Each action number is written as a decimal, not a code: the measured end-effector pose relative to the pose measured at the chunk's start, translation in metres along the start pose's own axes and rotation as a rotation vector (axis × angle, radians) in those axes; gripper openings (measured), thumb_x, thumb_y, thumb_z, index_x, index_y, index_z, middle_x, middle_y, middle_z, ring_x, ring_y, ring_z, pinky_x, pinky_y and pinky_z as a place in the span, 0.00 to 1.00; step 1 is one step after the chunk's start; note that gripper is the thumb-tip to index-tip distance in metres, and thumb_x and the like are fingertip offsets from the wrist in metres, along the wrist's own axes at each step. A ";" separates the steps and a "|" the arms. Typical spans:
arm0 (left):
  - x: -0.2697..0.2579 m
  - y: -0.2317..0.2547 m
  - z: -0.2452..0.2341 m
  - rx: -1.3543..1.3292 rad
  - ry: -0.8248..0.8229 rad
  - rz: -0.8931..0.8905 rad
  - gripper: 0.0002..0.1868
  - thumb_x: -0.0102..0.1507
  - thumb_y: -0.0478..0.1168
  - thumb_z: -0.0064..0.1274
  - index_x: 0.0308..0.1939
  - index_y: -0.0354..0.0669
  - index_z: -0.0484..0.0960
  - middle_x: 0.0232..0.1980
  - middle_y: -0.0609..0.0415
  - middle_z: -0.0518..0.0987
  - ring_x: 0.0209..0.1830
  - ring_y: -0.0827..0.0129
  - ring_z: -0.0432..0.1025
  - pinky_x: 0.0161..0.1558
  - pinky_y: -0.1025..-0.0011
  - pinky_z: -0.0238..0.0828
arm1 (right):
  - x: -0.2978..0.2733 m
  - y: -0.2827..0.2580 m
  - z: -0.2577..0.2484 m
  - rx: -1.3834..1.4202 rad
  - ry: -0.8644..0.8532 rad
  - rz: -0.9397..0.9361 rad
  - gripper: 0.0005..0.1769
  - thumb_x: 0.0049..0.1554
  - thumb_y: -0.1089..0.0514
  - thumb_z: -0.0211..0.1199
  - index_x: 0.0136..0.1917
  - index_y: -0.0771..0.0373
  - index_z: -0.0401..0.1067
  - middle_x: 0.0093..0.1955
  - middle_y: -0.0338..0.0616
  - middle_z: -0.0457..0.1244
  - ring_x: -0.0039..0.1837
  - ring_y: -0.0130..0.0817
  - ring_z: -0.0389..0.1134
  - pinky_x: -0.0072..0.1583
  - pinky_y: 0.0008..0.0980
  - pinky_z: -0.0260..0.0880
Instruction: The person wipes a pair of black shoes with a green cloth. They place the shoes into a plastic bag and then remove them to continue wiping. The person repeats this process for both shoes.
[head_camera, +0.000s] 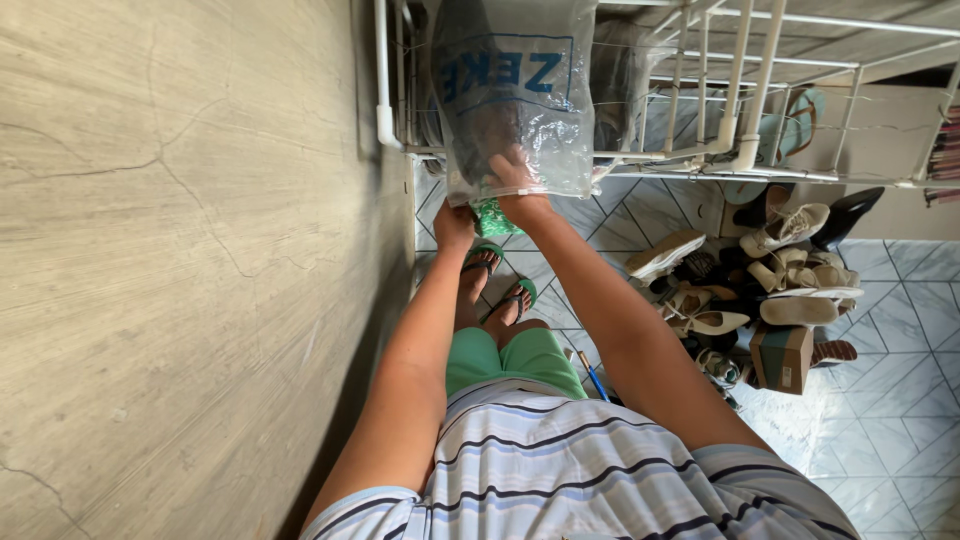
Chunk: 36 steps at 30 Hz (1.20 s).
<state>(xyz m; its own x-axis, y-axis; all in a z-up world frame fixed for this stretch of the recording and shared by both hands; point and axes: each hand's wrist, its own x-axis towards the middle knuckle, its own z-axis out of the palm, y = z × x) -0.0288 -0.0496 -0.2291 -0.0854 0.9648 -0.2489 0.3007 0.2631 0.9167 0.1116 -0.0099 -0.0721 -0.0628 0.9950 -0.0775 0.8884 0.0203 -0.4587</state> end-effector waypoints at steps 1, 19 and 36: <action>0.000 0.001 0.001 -0.007 0.006 -0.036 0.11 0.64 0.38 0.50 0.49 0.41 0.78 0.40 0.42 0.84 0.45 0.44 0.77 0.45 0.54 0.72 | 0.003 0.004 0.008 -0.004 0.014 -0.018 0.11 0.59 0.57 0.63 0.54 0.58 0.66 0.60 0.61 0.58 0.60 0.66 0.61 0.58 0.57 0.63; 0.011 0.009 0.011 -0.695 -0.002 -0.698 0.16 0.67 0.36 0.46 0.59 0.42 0.68 0.45 0.53 0.77 0.35 0.62 0.75 0.36 0.63 0.70 | -0.031 -0.038 -0.026 0.026 0.018 0.022 0.40 0.54 0.62 0.64 0.77 0.55 0.57 0.79 0.60 0.49 0.72 0.66 0.56 0.67 0.53 0.62; -0.008 0.088 0.029 -1.997 -0.060 -0.880 0.36 0.57 0.44 0.32 0.67 0.26 0.60 0.67 0.28 0.70 0.67 0.36 0.66 0.66 0.41 0.64 | -0.065 0.067 -0.040 2.292 0.097 0.670 0.21 0.66 0.47 0.56 0.66 0.61 0.69 0.65 0.54 0.67 0.66 0.49 0.70 0.69 0.53 0.71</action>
<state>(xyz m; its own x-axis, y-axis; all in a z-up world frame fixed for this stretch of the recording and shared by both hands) 0.0259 -0.0339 -0.1558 0.4221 0.6427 -0.6394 -0.8985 0.2028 -0.3892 0.1935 -0.0694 -0.0624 -0.0227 0.8195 -0.5726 -0.9454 -0.2039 -0.2544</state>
